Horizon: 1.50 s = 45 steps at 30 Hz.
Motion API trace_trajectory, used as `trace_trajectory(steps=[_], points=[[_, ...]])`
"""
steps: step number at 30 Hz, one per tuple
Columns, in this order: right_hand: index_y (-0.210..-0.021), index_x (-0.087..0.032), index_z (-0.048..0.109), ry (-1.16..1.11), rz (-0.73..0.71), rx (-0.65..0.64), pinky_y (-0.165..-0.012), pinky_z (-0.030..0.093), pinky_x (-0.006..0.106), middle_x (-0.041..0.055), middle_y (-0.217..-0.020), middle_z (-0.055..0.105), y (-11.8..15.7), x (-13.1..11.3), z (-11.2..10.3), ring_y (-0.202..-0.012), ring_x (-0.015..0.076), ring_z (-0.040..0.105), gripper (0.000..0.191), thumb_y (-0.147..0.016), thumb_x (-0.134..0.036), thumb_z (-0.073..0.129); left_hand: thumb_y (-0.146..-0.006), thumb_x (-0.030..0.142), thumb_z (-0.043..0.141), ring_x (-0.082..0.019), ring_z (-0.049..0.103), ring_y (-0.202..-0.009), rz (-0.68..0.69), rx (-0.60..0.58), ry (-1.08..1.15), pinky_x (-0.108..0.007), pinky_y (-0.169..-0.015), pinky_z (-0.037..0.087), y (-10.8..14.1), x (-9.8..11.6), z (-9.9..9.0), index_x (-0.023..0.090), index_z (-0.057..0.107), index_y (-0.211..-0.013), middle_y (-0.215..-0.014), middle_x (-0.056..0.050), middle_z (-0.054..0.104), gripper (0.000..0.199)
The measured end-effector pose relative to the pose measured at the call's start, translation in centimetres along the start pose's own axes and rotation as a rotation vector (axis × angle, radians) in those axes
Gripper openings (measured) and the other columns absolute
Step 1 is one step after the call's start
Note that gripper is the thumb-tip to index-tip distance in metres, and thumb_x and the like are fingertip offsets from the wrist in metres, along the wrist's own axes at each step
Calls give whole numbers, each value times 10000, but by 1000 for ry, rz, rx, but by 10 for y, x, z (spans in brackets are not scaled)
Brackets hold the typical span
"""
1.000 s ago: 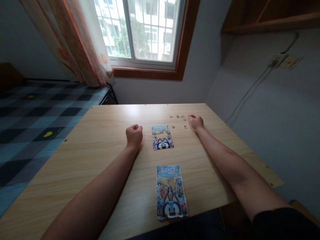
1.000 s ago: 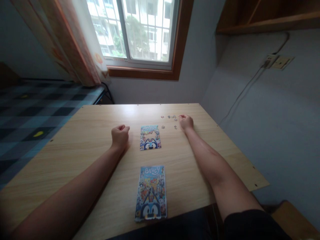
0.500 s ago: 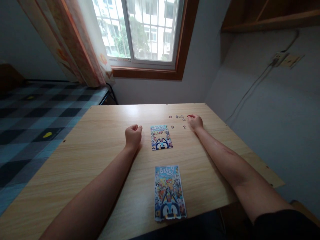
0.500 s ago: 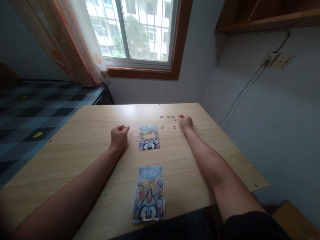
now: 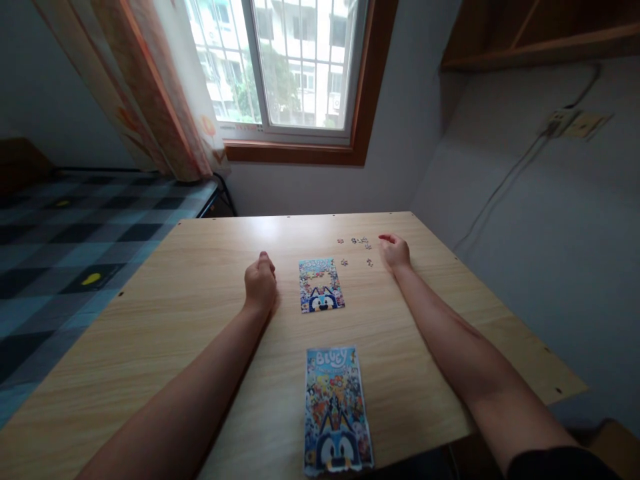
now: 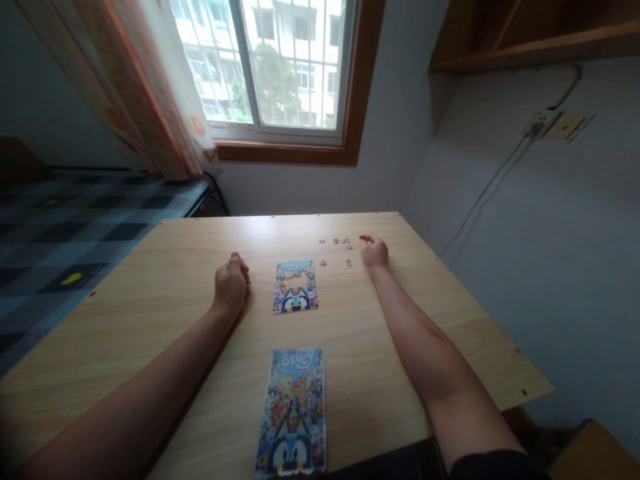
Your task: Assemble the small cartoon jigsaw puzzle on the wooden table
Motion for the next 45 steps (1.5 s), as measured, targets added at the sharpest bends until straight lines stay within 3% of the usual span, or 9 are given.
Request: trace_trajectory(steps=[6,12,21,29,33,45], points=[[-912,-193,760,18,-161,-31,-1026,471,458,111,-1033,763,6,-16,0,-1041,303,661,268,-764,-280,554,-880,446,454,-109,351,-376,-56,-14,91,-238,-374,254,4,1,-1,231,427,-589,-448,52,372,363],[-958,-216,758,169,-481,-99,-1060,420,470,96,-1054,744,24,-44,8,-1086,298,613,226,-849,-248,563,-757,302,448,-114,364,-392,-72,-32,130,-226,-367,261,5,1,-2,228,464,-594,-458,48,393,179],[-992,-234,764,254,-599,-173,-1106,372,522,76,-1153,735,38,-62,7,-1236,311,553,208,-888,-246,584,-606,230,439,-107,355,-392,-8,-68,36,-229,-378,238,4,4,2,217,454,-514,-443,34,375,94],[-975,-290,765,346,-857,-416,-1199,135,695,19,-1280,698,79,-97,22,-1402,331,431,164,-903,-251,623,-603,221,442,-104,356,-394,33,-70,23,-236,-380,234,3,4,4,213,466,-523,-461,35,380,83],[-1038,-282,762,386,-861,-453,-1193,145,709,41,-1281,696,86,-100,29,-1375,334,452,185,-935,-282,609,-606,222,437,-109,349,-383,1,-66,33,-245,-375,222,4,3,5,217,469,-531,-453,38,371,82],[-957,-279,772,391,-785,-518,-1167,125,725,38,-1155,746,78,-86,31,-1286,343,518,148,-931,-346,644,-662,224,451,-125,373,-489,77,-69,-65,-259,-446,267,1,1,8,213,452,-533,-520,12,391,130]])
Point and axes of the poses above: each hand's wrist, its own y-axis away from the middle knuckle, its own z-axis out of the palm, x = y × z, the point moved 6 cm from there along -y, towards the middle knuckle
